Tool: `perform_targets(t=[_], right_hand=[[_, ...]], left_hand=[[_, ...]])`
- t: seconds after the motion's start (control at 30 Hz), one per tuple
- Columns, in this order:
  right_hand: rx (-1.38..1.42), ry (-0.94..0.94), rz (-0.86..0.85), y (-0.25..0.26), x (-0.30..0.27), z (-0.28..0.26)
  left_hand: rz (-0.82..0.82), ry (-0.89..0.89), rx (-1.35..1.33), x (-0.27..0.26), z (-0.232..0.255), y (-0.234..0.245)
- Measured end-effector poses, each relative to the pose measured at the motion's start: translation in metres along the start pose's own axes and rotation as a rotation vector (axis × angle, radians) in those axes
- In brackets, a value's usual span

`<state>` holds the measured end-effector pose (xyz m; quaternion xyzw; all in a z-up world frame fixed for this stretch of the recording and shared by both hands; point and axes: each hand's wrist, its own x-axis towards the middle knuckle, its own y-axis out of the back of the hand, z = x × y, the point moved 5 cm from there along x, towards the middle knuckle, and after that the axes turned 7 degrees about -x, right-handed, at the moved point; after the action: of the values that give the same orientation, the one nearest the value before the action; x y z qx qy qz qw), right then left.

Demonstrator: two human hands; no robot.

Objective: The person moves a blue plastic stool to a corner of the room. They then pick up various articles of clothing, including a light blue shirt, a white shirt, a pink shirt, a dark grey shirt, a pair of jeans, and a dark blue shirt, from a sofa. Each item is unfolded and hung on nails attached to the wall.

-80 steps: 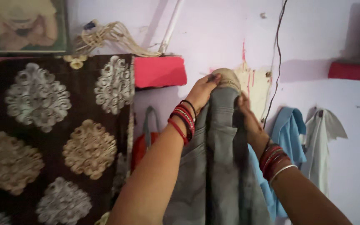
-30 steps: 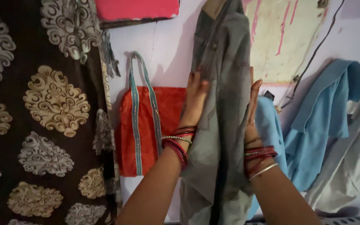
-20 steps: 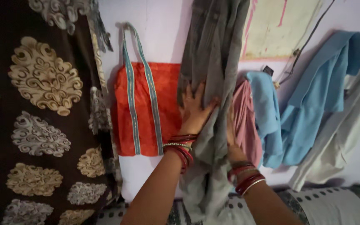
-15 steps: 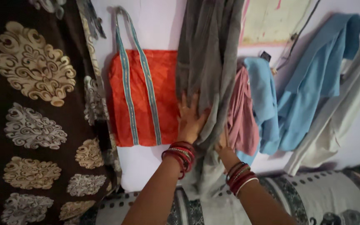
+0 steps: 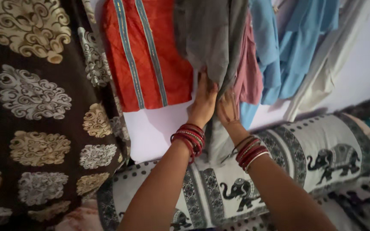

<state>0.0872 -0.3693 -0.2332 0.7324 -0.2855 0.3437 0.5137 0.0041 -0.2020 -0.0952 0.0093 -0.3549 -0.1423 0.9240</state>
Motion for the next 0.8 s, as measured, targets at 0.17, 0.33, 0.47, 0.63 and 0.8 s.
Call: perform_targets(t=[0.17,0.33,0.47,0.63,0.8], right_hand=[[-0.084,0.074,-0.042,0.045,-0.014,-0.034],[0.436,-0.227,-0.127,0.114,-0.013,-0.089],[0.395,-0.134,-0.090,0.124,-0.016,-0.109],[0.348,-0.141,-0.095,0.119,-0.024,-0.121],[0.506,-0.241,-0.204,0.113,-0.065,-0.129]], left_hand=[[-0.028,-0.110,0.076,-0.010,0.010,-0.004],[-0.015,-0.094,0.121,-0.024,0.014,-0.004],[-0.099,0.014,0.007,-0.032,0.012,-0.001],[-0.130,0.140,0.023,-0.046,0.006,0.008],[-0.084,-0.011,-0.080,-0.087,-0.015,0.007]])
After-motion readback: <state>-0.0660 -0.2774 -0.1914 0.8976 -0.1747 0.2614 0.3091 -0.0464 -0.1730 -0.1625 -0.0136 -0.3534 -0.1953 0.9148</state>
